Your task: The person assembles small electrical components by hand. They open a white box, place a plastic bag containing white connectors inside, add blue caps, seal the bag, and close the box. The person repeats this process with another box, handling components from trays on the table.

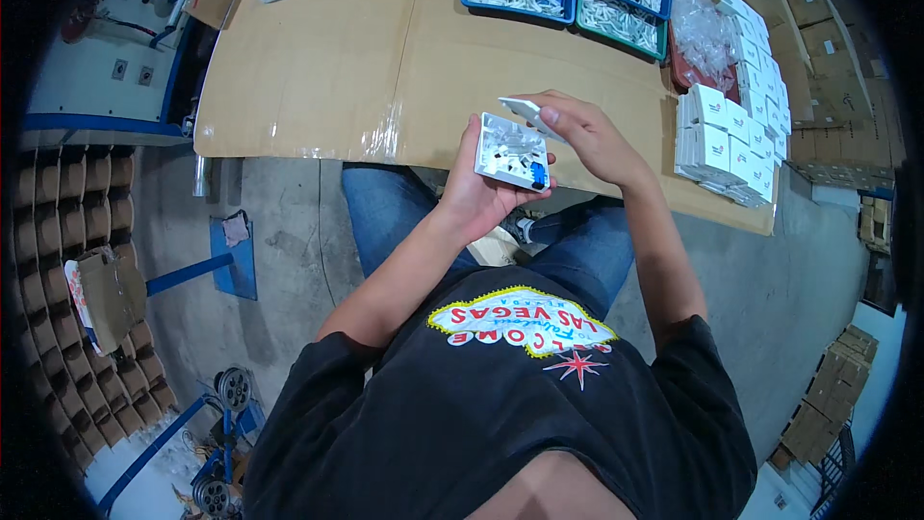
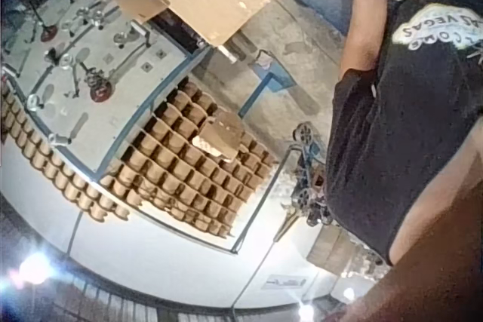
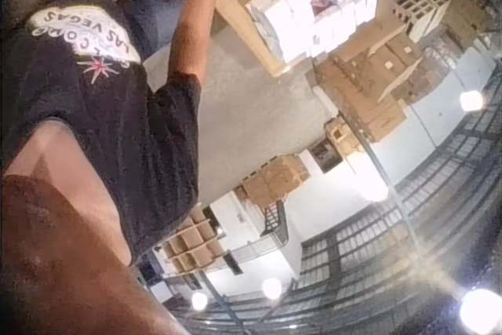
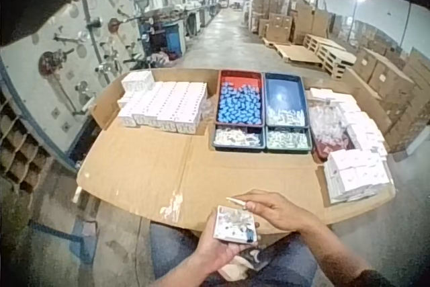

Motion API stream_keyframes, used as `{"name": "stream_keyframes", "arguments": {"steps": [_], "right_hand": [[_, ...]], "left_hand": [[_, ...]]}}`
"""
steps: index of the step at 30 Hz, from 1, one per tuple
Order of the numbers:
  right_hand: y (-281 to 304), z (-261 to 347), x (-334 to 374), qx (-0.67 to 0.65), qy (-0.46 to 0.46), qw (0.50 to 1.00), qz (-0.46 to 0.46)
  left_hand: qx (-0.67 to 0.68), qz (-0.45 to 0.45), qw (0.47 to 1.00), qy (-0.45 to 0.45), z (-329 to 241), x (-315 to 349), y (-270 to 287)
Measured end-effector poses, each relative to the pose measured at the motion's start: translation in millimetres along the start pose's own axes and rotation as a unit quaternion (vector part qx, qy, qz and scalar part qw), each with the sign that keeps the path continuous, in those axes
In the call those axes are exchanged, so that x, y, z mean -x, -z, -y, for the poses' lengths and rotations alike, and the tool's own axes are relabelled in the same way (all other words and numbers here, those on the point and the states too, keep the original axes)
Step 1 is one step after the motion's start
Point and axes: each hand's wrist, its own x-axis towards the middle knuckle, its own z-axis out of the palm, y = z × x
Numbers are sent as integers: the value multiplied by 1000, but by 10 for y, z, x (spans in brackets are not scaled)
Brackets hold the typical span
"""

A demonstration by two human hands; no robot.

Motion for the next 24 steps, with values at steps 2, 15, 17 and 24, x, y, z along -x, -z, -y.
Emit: {"name": "stream_keyframes", "arguments": {"steps": [2, 15, 17, 24], "right_hand": [[-37, -23, -5, 20, 32, 999, -4], [-218, -72, 46, 21, 57, 998, -10], [-252, -109, 56, 14, 71, 997, -10], [-333, -110, 83, 45, 68, 997, -18]], "left_hand": [[3, 13, 1000, 1, 8, -21, 41], [38, -9, 999, 13, 30, -23, 23], [40, -6, 999, 18, 37, -49, 61], [45, -29, 999, 13, 40, -37, 58]]}}
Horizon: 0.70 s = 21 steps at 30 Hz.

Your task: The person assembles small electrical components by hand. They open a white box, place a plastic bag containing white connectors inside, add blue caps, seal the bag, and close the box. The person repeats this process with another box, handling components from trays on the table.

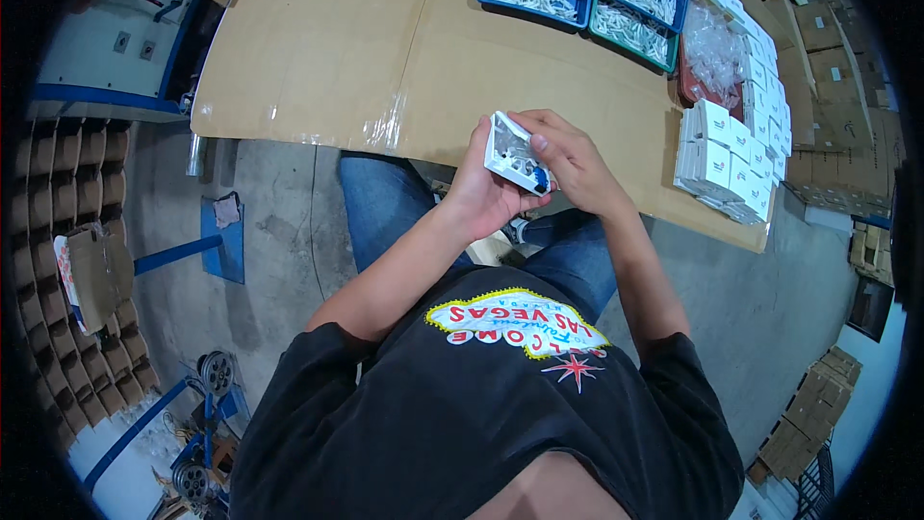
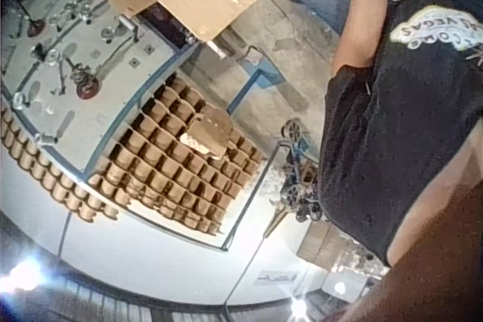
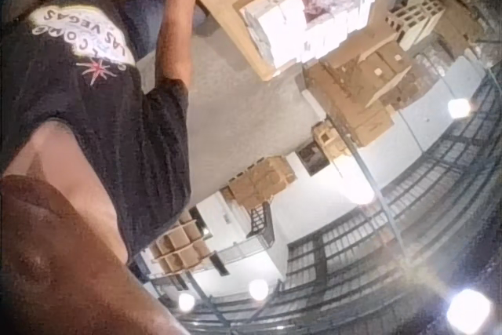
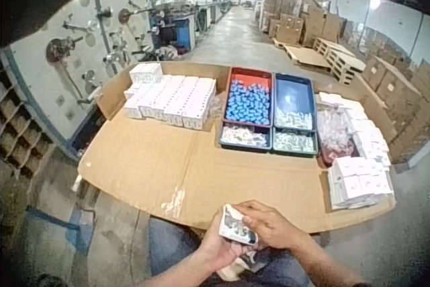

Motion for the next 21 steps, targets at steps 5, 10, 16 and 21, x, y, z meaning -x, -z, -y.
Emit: {"name": "stream_keyframes", "arguments": {"steps": [5, 10, 16, 21], "right_hand": [[-19, -76, 19, 43, 21, 999, -13], [-11, -60, 43, 41, -12, 999, -6], [10, -140, 101, 4, -127, 992, 28], [-108, -262, 138, 70, -50, 996, 2]], "left_hand": [[8, -16, 1000, 25, -21, -7, -35], [21, -19, 998, 56, -11, -37, 17], [17, -24, 996, 87, 43, -110, 185], [35, -69, 992, 95, 102, -161, 232]]}}
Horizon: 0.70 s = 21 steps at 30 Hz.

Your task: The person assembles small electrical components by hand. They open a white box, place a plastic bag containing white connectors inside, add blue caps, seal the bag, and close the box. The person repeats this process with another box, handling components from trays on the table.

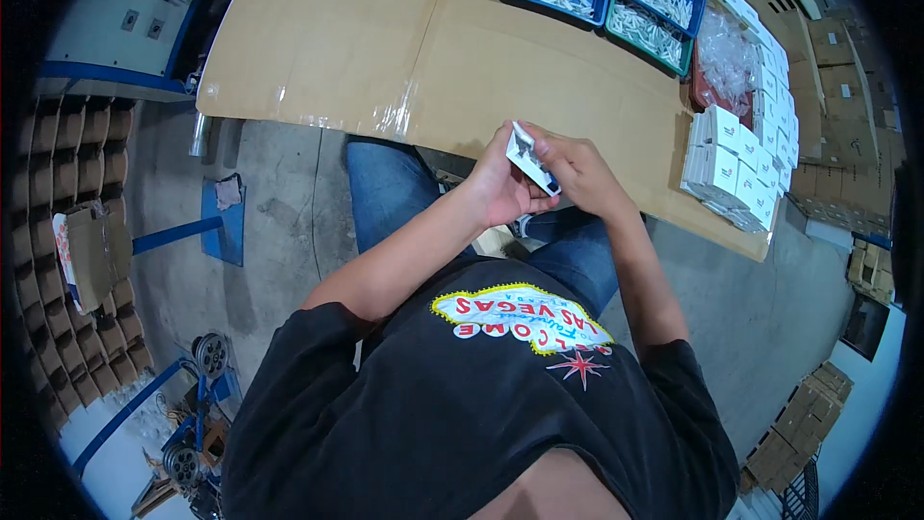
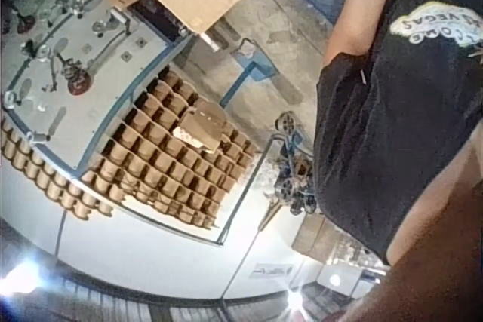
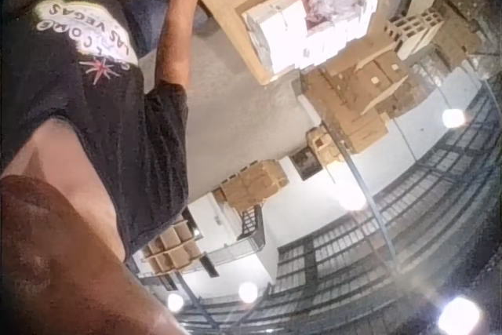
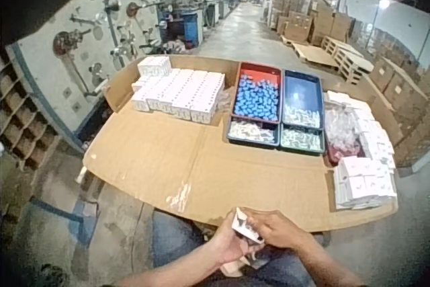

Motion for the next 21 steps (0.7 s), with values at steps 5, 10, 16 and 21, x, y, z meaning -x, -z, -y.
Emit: {"name": "stream_keyframes", "arguments": {"steps": [5, 10, 16, 21], "right_hand": [[115, -156, -18, -94, -165, 978, 85], [108, -58, -9, -109, -132, 983, 64], [27, -19, 27, -89, -104, 989, 59], [-77, 24, 99, -97, -48, 994, 27]], "left_hand": [[46, 31, 998, 12, 11, -22, 75], [45, 74, 996, 13, -27, -44, 116], [24, 44, 999, -9, -46, -29, 102], [-40, 2, 999, -31, -33, 65, 2]]}}
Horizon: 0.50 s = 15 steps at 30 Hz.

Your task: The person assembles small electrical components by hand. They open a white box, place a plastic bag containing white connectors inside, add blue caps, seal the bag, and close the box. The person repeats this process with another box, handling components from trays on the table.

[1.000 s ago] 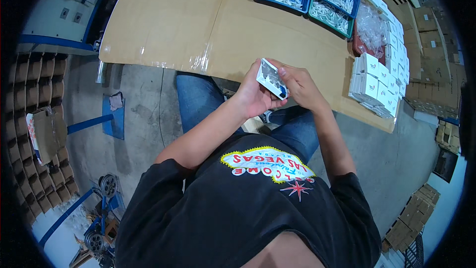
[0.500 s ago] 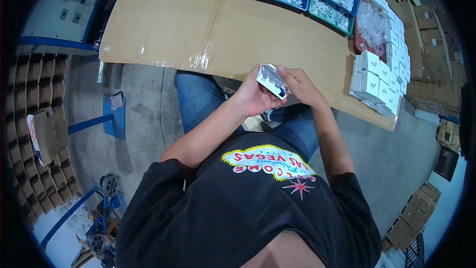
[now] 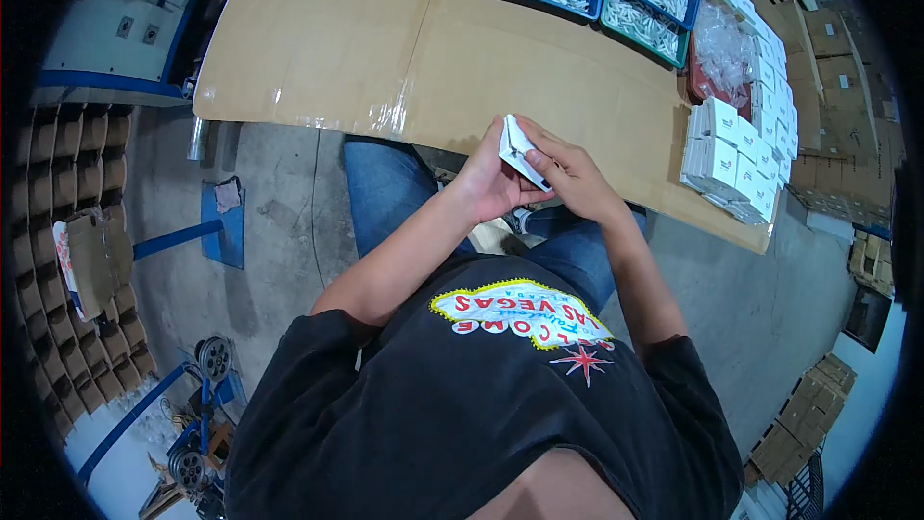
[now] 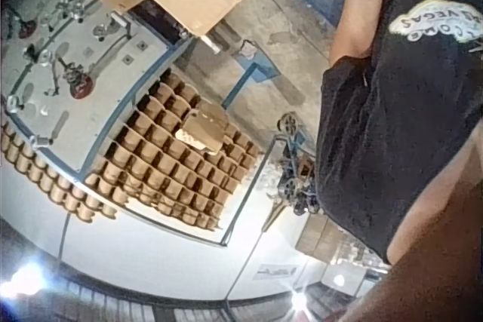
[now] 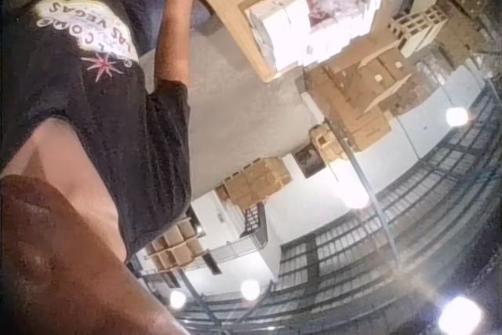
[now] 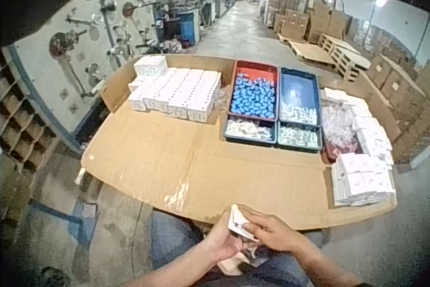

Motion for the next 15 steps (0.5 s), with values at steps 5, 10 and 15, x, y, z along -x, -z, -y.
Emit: {"name": "stream_keyframes", "arguments": {"steps": [5, 10, 15], "right_hand": [[51, -53, 80, -44, 19, 999, 3], [-2, -22, 128, -63, 5, 998, -2], [-53, 28, 145, -29, 2, 999, -24]], "left_hand": [[-16, 40, 999, -21, -3, -21, -26], [-11, 25, 998, -55, 26, -3, -95], [2, 66, 996, -54, 17, 30, -59]]}}
